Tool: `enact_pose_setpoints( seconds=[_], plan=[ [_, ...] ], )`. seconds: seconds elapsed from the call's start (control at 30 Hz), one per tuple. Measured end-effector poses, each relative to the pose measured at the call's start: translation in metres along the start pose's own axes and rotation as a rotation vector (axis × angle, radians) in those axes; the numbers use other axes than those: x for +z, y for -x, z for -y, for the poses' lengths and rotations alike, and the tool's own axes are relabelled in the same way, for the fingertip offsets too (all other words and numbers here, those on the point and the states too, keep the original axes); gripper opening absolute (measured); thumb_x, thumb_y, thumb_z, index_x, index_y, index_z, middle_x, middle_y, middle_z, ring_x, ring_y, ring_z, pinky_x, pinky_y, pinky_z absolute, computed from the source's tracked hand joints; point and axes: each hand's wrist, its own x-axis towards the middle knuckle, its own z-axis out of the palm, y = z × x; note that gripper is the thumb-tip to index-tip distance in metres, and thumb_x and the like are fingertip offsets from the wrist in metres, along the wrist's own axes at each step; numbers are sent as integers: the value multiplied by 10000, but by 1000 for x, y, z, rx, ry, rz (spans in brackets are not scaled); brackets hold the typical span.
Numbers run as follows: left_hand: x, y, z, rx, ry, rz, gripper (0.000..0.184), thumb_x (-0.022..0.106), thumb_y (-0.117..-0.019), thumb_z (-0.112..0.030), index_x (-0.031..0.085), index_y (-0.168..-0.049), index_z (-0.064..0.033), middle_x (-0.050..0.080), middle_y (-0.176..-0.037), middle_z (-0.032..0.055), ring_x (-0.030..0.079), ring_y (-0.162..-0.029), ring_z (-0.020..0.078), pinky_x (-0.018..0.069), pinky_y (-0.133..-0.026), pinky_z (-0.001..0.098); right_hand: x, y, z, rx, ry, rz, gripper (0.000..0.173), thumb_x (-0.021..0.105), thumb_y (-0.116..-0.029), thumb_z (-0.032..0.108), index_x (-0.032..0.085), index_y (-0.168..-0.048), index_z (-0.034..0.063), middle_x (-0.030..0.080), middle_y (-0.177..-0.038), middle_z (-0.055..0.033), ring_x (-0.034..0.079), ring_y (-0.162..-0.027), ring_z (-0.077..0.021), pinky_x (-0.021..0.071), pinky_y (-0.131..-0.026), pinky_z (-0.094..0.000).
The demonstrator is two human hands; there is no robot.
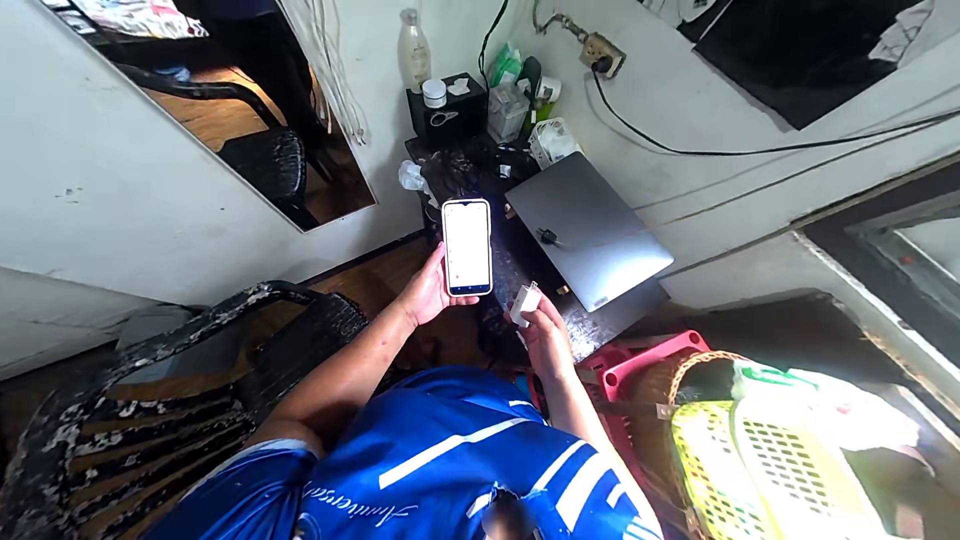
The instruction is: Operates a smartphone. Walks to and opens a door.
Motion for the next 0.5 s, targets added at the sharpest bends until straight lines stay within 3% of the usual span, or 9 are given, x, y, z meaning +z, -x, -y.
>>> enact_pose_setpoints(
  seconds=[0.17, 0.33, 0.5],
  plan=[
    [-17, -29, -36, -23, -23, 49, 674, 187, -1067, -625, 399, -1536, -190, 645, -1339, 173, 706, -1086, 344, 623, -851, 486, 28, -27, 6, -4, -23, 15, 593, 539, -996, -3, 326, -1549, -34, 632, -1307, -228, 701, -1065, -279, 607, -888, -387],
    [-32, -55, -62, -33, -42, 98, 678, 176, -1067, -627, 424, -1520, -189, 651, -1326, 169, 706, -1082, 339, 622, -851, 483, 51, -49, 13, -14, -13, 17, 681, 558, -1019, 41, 227, -1613, 70, 560, -1410, -236, 702, -1070, -342, 628, -863, -457],
    [-42, -75, -82, -55, -73, 143, 683, 195, -1061, -641, 412, -1527, -192, 651, -1325, 176, 711, -1076, 340, 627, -845, 473, 67, -70, 18, -3, -33, -77, 604, 523, -1052, 62, 252, -1591, 38, 595, -1330, -238, 729, -940, -299, 638, -795, -404]
  ],
)
